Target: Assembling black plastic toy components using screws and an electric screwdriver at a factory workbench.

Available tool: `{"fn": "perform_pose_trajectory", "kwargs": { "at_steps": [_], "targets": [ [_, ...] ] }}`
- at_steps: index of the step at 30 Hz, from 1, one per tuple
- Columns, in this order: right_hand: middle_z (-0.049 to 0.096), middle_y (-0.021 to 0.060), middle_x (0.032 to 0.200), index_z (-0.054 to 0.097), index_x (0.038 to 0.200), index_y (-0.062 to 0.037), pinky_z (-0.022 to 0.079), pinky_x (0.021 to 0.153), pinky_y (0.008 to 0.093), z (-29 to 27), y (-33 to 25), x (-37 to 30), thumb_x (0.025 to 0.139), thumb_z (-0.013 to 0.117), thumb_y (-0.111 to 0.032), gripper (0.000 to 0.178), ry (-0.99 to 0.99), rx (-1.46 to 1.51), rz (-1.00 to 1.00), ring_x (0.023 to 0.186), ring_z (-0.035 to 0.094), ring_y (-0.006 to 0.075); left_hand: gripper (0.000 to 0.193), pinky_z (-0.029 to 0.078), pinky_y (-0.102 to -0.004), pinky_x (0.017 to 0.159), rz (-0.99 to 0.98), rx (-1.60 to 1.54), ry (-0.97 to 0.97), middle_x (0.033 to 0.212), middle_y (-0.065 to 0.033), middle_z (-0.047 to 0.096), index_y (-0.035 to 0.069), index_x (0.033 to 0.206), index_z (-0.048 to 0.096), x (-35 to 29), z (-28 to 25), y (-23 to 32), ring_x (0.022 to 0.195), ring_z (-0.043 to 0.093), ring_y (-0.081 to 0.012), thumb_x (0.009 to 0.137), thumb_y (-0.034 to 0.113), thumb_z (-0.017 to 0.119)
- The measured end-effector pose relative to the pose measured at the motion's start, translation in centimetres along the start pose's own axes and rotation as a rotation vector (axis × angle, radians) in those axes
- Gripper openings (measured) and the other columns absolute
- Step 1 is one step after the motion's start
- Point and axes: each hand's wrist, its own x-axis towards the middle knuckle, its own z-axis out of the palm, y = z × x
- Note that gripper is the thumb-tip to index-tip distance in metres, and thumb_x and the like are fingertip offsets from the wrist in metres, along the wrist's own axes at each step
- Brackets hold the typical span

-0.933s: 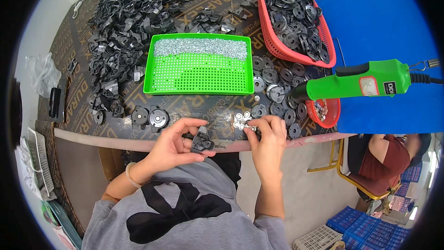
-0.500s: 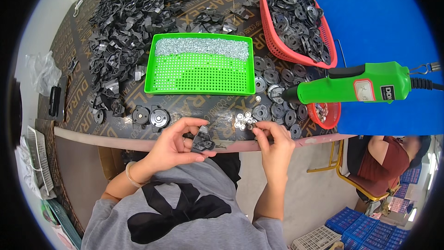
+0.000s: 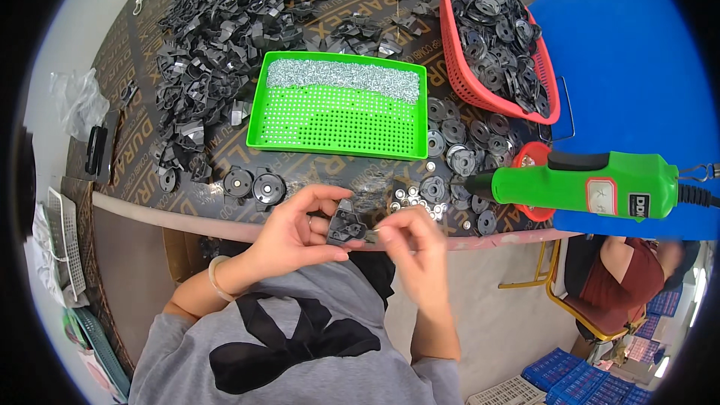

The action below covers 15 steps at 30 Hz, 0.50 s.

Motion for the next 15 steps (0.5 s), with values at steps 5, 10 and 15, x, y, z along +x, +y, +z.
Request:
{"fn": "perform_pose_trajectory", "kwargs": {
  "at_steps": [5, 10, 15],
  "targets": [
    [0.060, 0.0069, 0.081, 0.067, 0.088, -0.0007, 0.048, 0.064, 0.0268, 2.2, -0.2, 0.6, 0.086, 0.073, -0.005, 0.008, -0.007, -0.204, -0.022, 0.074, 0.059, 0.0148, 0.074, 0.048, -0.0157, 0.064, 0.048, 0.048, 0.054, 0.104, -0.0025, 0.044, 0.006, 0.139, 0.046, 0.1, 0.5, -0.7, 0.070, 0.045, -0.0001, 0.075, -0.017, 0.076],
    [0.060, 0.0054, 0.082, 0.068, 0.088, -0.0003, 0.048, 0.060, 0.0268, 2.6, -0.1, 1.0, 0.081, 0.079, -0.004, 0.014, 0.061, -0.163, -0.027, 0.071, 0.058, 0.0130, 0.075, 0.046, -0.0163, 0.061, 0.058, 0.026, 0.062, 0.104, -0.0025, 0.044, 0.007, 0.139, 0.046, 0.1, 0.5, -0.9, 0.072, 0.047, -0.0002, 0.074, -0.017, 0.076],
    [0.059, 0.0046, 0.082, 0.067, 0.086, -0.0005, 0.046, 0.056, 0.0252, 2.9, 0.3, 0.8, 0.080, 0.081, -0.005, 0.016, 0.085, -0.129, -0.007, 0.068, 0.057, 0.0117, 0.075, 0.046, -0.0167, 0.061, 0.051, 0.018, 0.063, 0.104, -0.0021, 0.043, 0.007, 0.139, 0.045, 0.1, 0.4, -0.8, 0.070, 0.046, -0.0006, 0.075, -0.017, 0.077]
  ]
}}
